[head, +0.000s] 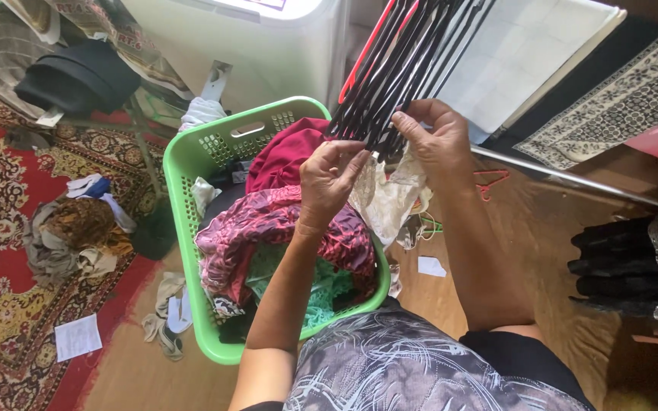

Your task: Hanging items of clothing from a laundry basket onto hangers and placing them on a drying rack.

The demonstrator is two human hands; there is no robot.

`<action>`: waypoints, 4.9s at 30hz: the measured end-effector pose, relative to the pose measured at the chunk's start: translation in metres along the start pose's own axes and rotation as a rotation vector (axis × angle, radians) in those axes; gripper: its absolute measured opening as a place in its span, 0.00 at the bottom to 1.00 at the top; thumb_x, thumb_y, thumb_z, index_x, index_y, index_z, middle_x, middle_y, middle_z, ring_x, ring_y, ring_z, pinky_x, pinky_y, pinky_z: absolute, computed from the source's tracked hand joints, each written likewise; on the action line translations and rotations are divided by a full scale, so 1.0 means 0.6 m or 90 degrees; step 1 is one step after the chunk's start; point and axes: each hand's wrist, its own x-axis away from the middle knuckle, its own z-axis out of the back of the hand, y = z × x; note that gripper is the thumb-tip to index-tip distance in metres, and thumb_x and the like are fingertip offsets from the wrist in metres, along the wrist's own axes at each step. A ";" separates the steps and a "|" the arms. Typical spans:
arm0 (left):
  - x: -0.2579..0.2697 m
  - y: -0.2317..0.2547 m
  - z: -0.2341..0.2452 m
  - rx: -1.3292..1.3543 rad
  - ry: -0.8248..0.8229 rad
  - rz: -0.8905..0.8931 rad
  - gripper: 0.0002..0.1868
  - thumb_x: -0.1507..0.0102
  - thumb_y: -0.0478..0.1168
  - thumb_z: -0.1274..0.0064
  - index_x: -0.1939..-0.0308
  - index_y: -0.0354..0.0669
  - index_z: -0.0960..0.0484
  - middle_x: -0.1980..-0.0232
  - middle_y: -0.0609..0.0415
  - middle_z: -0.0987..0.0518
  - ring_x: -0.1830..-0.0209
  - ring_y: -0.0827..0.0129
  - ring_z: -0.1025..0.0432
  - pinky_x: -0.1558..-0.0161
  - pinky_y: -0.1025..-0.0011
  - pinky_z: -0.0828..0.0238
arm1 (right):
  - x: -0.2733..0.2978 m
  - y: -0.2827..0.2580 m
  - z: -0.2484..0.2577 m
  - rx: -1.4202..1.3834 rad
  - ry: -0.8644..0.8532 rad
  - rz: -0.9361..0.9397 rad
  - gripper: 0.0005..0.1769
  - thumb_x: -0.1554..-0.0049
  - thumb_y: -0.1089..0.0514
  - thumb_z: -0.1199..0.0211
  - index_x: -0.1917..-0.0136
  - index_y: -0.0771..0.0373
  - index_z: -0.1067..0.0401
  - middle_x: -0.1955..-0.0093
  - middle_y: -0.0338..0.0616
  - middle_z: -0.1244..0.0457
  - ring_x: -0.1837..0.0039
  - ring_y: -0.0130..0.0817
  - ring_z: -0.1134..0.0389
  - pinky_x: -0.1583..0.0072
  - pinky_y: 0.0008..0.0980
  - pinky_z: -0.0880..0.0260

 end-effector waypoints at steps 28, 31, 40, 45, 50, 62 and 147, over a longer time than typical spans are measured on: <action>0.095 -0.015 0.010 0.319 -0.146 0.094 0.11 0.28 0.31 0.47 0.41 0.36 0.22 0.54 0.60 0.21 0.59 0.82 0.27 0.59 0.82 0.31 | 0.301 -0.062 0.119 -0.067 0.006 -0.084 0.11 0.46 0.64 0.37 0.48 0.65 0.29 0.54 0.36 0.34 0.54 0.21 0.33 0.49 0.23 0.31; 0.107 -0.016 0.007 0.318 -0.151 0.059 0.14 0.29 0.29 0.46 0.39 0.35 0.24 0.50 0.60 0.23 0.57 0.83 0.30 0.58 0.82 0.32 | 0.342 -0.076 0.128 -0.036 0.059 -0.114 0.11 0.47 0.65 0.37 0.49 0.64 0.28 0.56 0.35 0.35 0.55 0.21 0.35 0.50 0.22 0.34; 0.158 -0.014 -0.061 0.388 -0.244 0.102 0.17 0.29 0.30 0.46 0.35 0.35 0.25 0.46 0.57 0.23 0.51 0.80 0.29 0.50 0.80 0.31 | 0.459 -0.100 0.186 0.030 0.191 -0.178 0.05 0.50 0.66 0.41 0.57 0.63 0.30 0.62 0.34 0.37 0.61 0.20 0.39 0.57 0.21 0.41; 0.183 -0.009 -0.128 0.259 -0.303 0.111 0.21 0.29 0.36 0.46 0.33 0.34 0.27 0.38 0.56 0.23 0.40 0.76 0.30 0.37 0.76 0.34 | 0.529 -0.103 0.249 -0.009 0.207 -0.162 0.07 0.52 0.66 0.39 0.58 0.64 0.30 0.60 0.34 0.37 0.59 0.19 0.37 0.55 0.21 0.39; 0.233 -0.061 -0.229 0.353 -0.370 0.207 0.22 0.29 0.39 0.46 0.32 0.35 0.26 0.41 0.59 0.23 0.44 0.79 0.30 0.41 0.77 0.34 | 0.610 -0.117 0.329 -0.049 0.224 -0.131 0.07 0.52 0.65 0.38 0.58 0.65 0.30 0.60 0.35 0.36 0.58 0.21 0.37 0.54 0.21 0.38; 0.335 0.044 -0.404 0.553 -0.490 0.359 0.05 0.27 0.38 0.46 0.51 0.42 0.18 0.67 0.69 0.30 0.73 0.86 0.44 0.71 0.80 0.55 | 0.741 -0.148 0.501 0.066 0.278 -0.122 0.08 0.46 0.62 0.31 0.53 0.64 0.26 0.58 0.33 0.35 0.57 0.19 0.37 0.54 0.20 0.38; 0.375 -0.056 -0.691 0.740 -0.365 0.440 0.05 0.30 0.38 0.44 0.51 0.44 0.19 0.51 0.58 0.17 0.49 0.76 0.26 0.42 0.75 0.30 | 0.772 -0.075 0.654 -0.535 0.697 0.233 0.18 0.39 0.80 0.49 0.42 0.69 0.26 0.31 0.63 0.34 0.32 0.47 0.30 0.30 0.41 0.26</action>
